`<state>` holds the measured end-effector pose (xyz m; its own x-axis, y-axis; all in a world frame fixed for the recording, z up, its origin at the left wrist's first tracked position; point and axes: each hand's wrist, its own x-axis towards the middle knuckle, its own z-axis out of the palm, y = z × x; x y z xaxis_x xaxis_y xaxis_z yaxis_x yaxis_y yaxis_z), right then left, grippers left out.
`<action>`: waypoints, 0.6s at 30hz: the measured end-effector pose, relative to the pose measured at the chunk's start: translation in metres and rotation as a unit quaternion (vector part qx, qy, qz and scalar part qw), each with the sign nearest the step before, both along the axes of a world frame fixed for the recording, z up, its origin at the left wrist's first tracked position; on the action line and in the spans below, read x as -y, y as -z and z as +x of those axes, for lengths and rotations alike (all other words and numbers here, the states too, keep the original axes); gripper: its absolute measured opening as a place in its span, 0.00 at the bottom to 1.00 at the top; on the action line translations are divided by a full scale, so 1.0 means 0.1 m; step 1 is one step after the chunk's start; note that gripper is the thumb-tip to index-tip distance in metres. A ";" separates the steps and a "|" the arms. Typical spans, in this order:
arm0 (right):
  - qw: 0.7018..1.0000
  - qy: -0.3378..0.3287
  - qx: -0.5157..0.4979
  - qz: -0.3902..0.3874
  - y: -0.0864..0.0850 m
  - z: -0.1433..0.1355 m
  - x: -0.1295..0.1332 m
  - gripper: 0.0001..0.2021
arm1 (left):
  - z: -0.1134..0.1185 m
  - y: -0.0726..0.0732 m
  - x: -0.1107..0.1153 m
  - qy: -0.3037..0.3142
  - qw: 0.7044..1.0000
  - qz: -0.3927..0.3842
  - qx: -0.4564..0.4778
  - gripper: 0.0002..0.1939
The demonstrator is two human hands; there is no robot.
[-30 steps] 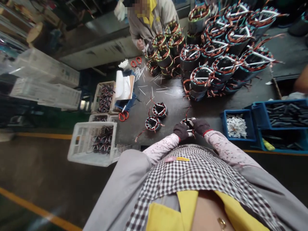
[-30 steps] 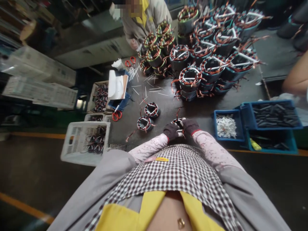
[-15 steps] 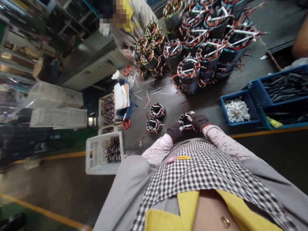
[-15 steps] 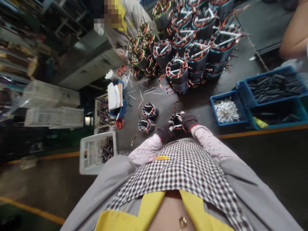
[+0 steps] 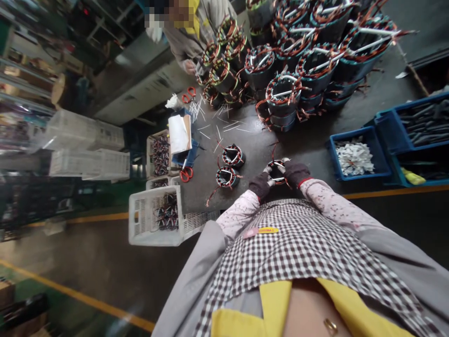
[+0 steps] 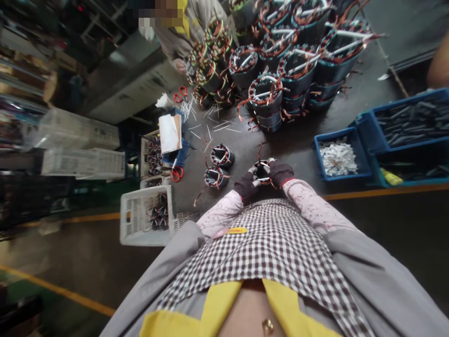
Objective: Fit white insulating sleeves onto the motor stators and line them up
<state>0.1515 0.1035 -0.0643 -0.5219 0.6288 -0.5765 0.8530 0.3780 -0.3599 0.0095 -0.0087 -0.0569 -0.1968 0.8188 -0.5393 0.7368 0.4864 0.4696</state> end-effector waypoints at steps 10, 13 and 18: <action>1.000 0.026 0.007 -0.013 0.03 -0.06 0.13 0.27 | -0.55 -0.48 -0.15 0.028 0.988 0.021 -0.150 0.20; 1.000 0.008 0.020 -0.014 0.03 -0.06 0.11 0.26 | -0.38 -0.44 -0.18 0.134 0.977 -0.094 -0.137 0.24; 1.000 0.003 0.026 -0.008 0.03 -0.08 0.10 0.26 | -0.27 -0.21 -0.13 0.170 0.974 -0.095 -0.114 0.19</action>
